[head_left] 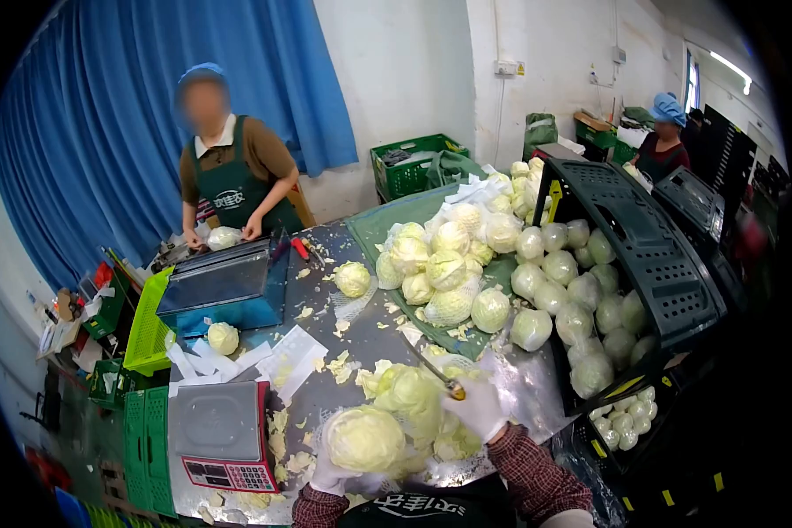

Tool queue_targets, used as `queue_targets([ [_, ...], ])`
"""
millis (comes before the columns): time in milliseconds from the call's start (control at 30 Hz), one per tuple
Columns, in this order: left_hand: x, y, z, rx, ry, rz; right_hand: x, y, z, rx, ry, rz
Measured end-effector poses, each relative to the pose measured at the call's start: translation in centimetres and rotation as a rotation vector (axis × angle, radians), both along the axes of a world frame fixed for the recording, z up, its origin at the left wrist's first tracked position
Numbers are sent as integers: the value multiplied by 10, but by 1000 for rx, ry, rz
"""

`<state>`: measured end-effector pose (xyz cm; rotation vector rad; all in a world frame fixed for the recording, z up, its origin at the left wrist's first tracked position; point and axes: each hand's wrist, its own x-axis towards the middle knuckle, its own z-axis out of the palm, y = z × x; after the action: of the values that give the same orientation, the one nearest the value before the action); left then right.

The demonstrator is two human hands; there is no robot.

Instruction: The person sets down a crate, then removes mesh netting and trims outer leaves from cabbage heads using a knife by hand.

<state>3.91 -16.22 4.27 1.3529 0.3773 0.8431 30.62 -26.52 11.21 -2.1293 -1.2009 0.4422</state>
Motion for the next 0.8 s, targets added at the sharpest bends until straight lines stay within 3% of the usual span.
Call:
queue_targets([
  [67, 6, 1, 8, -367, -131, -35, -5, -7, 7, 103, -17, 82],
  [133, 8, 1, 18, -368, -119, 1, -16, -6, 8, 317, 77, 319],
  [167, 8, 1, 21, -362, -100, 24, -24, -2, 11, 315, 81, 323],
  [233, 9, -1, 13, -377, -85, 52, -41, 4, 21, 393, 50, 575],
  [267, 10, -2, 13, -391, -70, 76, -50, 5, 24, 395, 52, 577],
  [333, 10, -2, 14, -338, -47, 105, -63, 2, 27, 158, -18, 539],
  [533, 10, -5, 24, -125, 69, 203, -71, 1, -6, 280, 210, 413],
  [800, 15, -5, 26, -29, 107, 245, -50, 7, -24, 302, 226, 388],
])
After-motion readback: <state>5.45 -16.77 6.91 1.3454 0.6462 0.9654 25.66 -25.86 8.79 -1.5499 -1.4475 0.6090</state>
